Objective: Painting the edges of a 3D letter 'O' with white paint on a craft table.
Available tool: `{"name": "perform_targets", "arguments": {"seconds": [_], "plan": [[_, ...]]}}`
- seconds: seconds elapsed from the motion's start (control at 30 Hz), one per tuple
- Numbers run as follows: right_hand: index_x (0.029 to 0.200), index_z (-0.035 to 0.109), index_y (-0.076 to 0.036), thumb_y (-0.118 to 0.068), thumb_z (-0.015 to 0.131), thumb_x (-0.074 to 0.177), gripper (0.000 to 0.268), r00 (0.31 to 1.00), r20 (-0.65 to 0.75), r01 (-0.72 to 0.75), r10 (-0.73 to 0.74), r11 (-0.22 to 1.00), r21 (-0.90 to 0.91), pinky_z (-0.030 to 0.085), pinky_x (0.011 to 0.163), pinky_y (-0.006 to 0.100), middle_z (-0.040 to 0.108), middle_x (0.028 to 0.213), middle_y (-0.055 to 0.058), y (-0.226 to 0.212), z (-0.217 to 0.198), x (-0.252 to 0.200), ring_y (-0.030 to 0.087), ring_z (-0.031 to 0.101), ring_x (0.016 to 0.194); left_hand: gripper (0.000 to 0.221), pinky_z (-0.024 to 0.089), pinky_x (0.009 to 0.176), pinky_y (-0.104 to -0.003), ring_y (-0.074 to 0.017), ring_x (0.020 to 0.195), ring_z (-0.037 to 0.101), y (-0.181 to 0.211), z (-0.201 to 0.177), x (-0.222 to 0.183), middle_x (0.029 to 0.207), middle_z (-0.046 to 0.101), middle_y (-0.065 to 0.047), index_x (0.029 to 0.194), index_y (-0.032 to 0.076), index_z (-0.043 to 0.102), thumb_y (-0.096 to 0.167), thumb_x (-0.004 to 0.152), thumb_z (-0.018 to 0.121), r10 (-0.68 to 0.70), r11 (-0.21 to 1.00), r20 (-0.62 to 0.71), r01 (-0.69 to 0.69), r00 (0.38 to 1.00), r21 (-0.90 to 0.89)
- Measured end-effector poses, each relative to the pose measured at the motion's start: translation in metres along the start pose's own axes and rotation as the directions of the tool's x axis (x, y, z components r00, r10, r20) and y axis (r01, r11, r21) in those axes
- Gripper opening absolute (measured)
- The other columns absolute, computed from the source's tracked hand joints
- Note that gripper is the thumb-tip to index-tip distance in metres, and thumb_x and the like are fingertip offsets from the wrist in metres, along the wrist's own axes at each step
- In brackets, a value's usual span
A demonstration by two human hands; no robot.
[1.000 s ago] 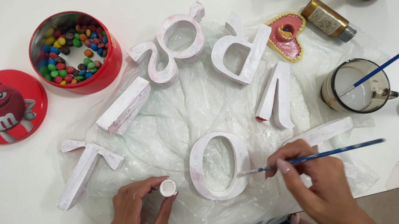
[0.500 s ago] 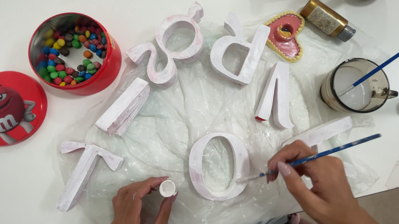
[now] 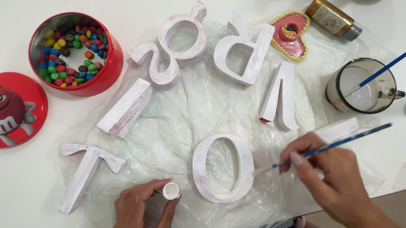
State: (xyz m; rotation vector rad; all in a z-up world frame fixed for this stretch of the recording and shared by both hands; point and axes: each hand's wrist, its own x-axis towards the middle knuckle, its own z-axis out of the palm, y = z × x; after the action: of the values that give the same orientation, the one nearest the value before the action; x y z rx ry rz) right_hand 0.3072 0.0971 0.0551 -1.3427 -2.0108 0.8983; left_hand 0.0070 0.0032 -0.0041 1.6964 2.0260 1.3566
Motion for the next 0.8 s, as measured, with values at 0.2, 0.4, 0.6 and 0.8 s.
{"name": "perform_targets", "arguments": {"seconds": [0.2,0.4,0.6,0.8], "plan": [[0.094,0.079,-0.002,-0.018,0.052,0.107,0.034,0.995,-0.093,-0.038,0.041,0.999,0.025,0.061,0.058,0.022,0.077,0.098,0.004,-0.011,-0.001,0.016,0.014,0.081,0.075,0.021,0.053,0.088,-0.026,-0.0136,0.091,0.070,-0.001,0.000,0.000,0.104,0.081,0.006,0.104,0.015,0.078,0.015,0.085,0.088,-0.002,1.000,-0.005,0.002,1.000,0.004],[0.092,0.076,-0.005,-0.021,0.050,0.108,0.034,0.997,-0.067,-0.027,0.025,0.999,-0.026,0.052,0.056,0.023,0.075,0.092,0.001,-0.009,-0.004,0.033,0.011,0.071,0.066,0.020,0.052,0.088,-0.027,-0.0145,0.090,0.071,-0.002,0.001,0.000,0.104,0.081,0.004,0.103,0.014,0.077,0.015,0.087,0.088,0.034,0.999,-0.015,-0.034,0.999,0.006],[0.093,0.076,-0.008,-0.023,0.050,0.106,0.033,0.996,0.040,-0.082,0.081,0.996,0.022,0.057,0.055,0.022,0.077,0.085,-0.002,-0.016,-0.003,0.040,0.009,0.077,0.067,0.020,0.053,0.088,-0.026,-0.0137,0.091,0.070,-0.002,0.000,0.000,0.104,0.082,0.005,0.104,0.015,0.077,0.015,0.086,0.088,0.002,1.000,-0.003,-0.002,1.000,-0.012],[0.090,0.077,-0.008,-0.023,0.051,0.108,0.035,0.997,0.014,-0.080,0.080,0.997,0.003,0.049,0.054,0.022,0.076,0.085,-0.002,-0.021,-0.004,0.046,0.008,0.071,0.065,0.023,0.055,0.086,-0.025,-0.0148,0.091,0.070,-0.004,0.001,-0.001,0.104,0.081,0.005,0.105,0.014,0.078,0.012,0.085,0.089,0.015,1.000,-0.006,-0.015,1.000,-0.012]]}}
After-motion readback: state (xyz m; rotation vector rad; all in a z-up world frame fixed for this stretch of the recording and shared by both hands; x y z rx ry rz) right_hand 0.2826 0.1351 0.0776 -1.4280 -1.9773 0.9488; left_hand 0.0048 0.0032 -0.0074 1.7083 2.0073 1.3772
